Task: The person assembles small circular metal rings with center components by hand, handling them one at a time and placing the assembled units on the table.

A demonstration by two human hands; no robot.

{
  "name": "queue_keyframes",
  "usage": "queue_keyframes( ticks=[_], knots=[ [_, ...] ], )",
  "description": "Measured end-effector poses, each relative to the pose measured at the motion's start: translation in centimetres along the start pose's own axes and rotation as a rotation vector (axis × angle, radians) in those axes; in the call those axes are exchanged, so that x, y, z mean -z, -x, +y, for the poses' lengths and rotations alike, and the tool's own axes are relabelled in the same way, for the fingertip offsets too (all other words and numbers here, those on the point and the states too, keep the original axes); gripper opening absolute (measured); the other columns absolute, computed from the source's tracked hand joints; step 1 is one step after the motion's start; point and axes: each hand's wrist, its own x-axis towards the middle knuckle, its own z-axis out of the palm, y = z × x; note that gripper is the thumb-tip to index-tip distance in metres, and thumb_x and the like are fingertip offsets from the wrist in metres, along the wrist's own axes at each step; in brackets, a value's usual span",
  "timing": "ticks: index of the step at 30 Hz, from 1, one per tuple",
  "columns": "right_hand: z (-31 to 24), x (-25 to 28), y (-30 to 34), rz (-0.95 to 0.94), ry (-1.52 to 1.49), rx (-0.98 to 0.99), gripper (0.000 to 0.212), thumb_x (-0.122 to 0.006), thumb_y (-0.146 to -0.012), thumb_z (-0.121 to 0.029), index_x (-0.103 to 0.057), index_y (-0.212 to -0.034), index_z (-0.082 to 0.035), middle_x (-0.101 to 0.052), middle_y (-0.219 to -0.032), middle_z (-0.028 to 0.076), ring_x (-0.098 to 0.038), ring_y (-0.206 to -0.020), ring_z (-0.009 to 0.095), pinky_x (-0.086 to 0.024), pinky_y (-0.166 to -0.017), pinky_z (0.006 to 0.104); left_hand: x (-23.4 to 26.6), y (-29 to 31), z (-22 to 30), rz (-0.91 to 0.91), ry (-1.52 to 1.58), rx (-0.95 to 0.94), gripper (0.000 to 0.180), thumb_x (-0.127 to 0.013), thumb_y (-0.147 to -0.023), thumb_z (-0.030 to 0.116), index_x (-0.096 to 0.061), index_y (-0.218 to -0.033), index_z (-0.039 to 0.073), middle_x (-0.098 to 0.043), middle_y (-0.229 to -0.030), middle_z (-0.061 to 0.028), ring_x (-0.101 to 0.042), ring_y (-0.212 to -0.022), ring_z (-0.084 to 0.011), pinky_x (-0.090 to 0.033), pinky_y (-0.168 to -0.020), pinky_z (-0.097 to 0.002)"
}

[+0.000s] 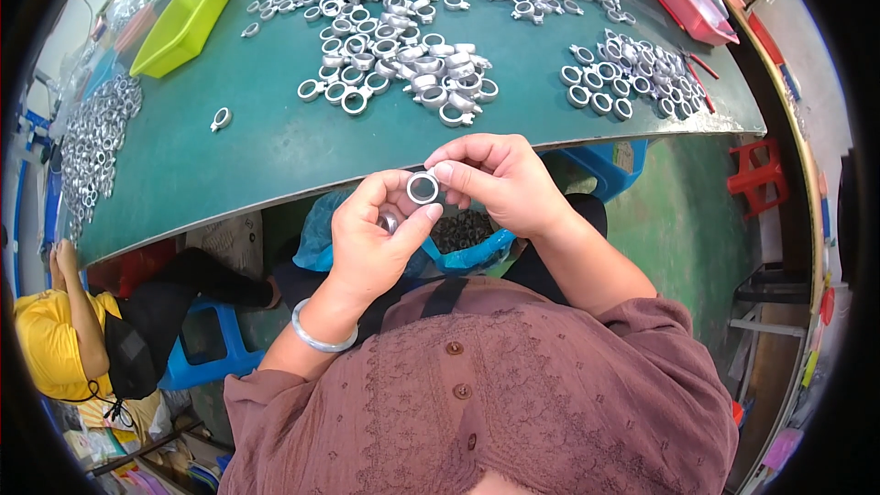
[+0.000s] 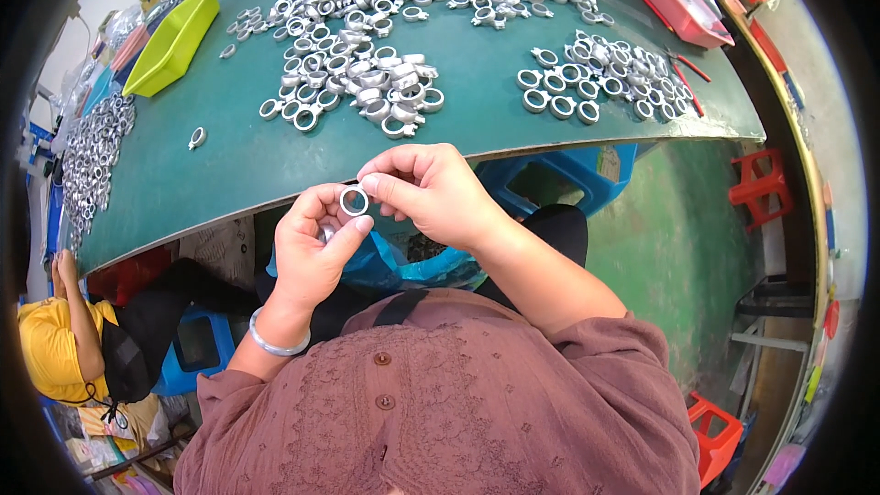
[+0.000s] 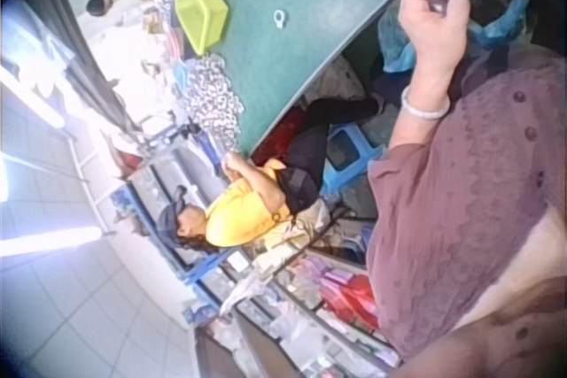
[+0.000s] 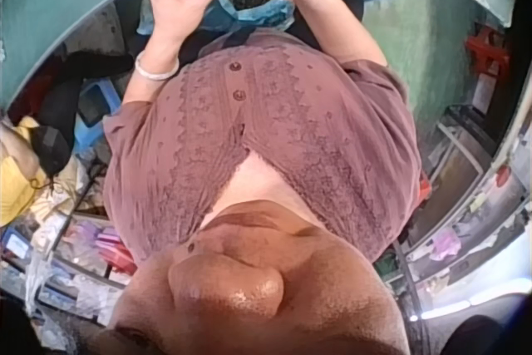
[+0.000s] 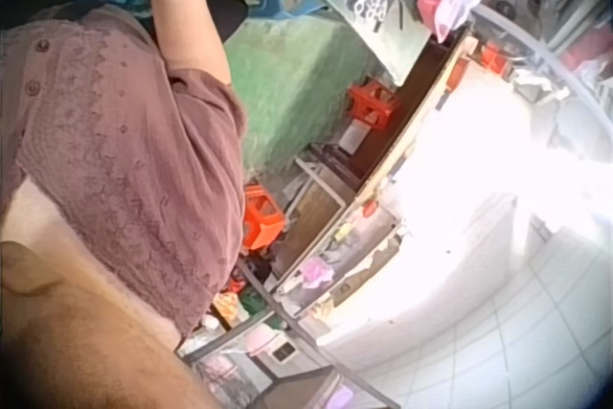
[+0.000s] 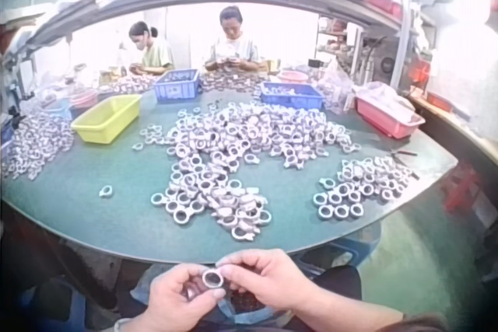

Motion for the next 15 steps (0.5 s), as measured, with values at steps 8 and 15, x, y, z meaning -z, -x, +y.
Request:
queue_keyframes(
  ticks=[8, 15],
  knots=[
    [0.0, 0.2, 0.1, -0.002, -0.171, -0.041, 0.015, -0.059, -0.082, -0.009, -0.061, -0.091, 0.002, -0.061, -0.074, 0.002, -0.054, -0.061, 0.006, -0.044, -0.057, 0.0194, 0.2, -0.1, -0.4, -0.09, 0.014, -0.055, 0.024, -0.058, -0.08, 0.001, -0.05, -0.103, 0.0, -0.061, -0.085, -0.0046, -0.051, -0.069, -0.0029, -0.038, -0.055, -0.0142],
    [0.4, 0.3, 0.5, -0.064, -0.125, 0.102, 0.012, -0.056, -0.081, -0.001, -0.06, -0.093, 0.002, -0.06, -0.087, 0.006, -0.057, -0.074, 0.01, -0.047, -0.069, 0.0216, 0.7, -0.2, -0.6, -0.109, -0.237, -0.115, 0.026, -0.057, -0.082, 0.005, -0.048, -0.106, 0.001, -0.061, -0.088, -0.0057, -0.048, -0.064, -0.0016, -0.035, -0.053, -0.0138]
  ],
)
